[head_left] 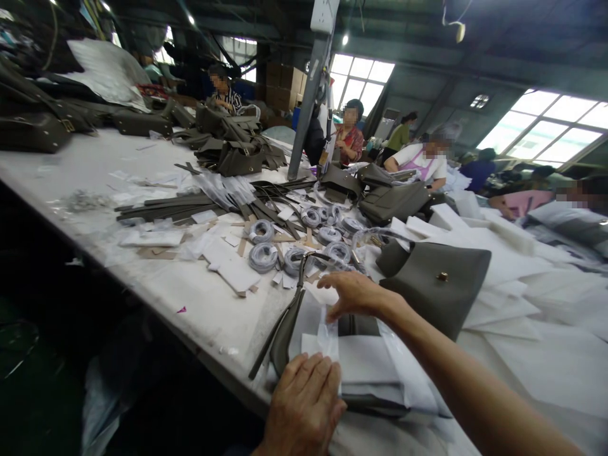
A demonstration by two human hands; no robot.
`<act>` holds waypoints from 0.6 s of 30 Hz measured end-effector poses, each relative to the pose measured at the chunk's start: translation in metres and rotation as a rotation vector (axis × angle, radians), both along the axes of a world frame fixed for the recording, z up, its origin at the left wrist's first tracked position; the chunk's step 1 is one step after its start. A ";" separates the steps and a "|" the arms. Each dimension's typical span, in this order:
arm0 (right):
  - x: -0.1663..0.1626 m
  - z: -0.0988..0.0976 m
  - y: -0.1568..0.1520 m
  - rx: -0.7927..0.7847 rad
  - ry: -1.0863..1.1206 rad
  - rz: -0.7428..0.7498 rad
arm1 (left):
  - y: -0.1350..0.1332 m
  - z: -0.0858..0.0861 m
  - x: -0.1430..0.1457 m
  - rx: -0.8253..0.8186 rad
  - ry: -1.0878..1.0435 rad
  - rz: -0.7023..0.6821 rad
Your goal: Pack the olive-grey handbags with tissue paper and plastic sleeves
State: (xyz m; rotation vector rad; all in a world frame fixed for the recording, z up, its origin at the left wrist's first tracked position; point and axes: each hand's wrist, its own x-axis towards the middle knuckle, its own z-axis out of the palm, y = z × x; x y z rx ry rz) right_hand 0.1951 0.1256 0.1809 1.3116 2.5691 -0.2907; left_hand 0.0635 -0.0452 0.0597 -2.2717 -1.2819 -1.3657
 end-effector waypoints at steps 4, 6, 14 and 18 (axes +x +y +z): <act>0.010 -0.010 -0.012 0.083 0.097 -0.151 | -0.002 0.007 -0.002 -0.063 0.025 -0.020; 0.024 -0.002 -0.021 0.185 0.173 -0.226 | -0.003 0.011 -0.005 -0.079 0.074 -0.039; 0.143 0.038 -0.169 -0.093 0.513 -0.527 | 0.006 0.020 -0.021 -0.023 0.342 -0.094; 0.175 -0.011 -0.247 -0.127 0.367 -0.735 | 0.009 0.035 -0.012 -0.010 0.396 -0.116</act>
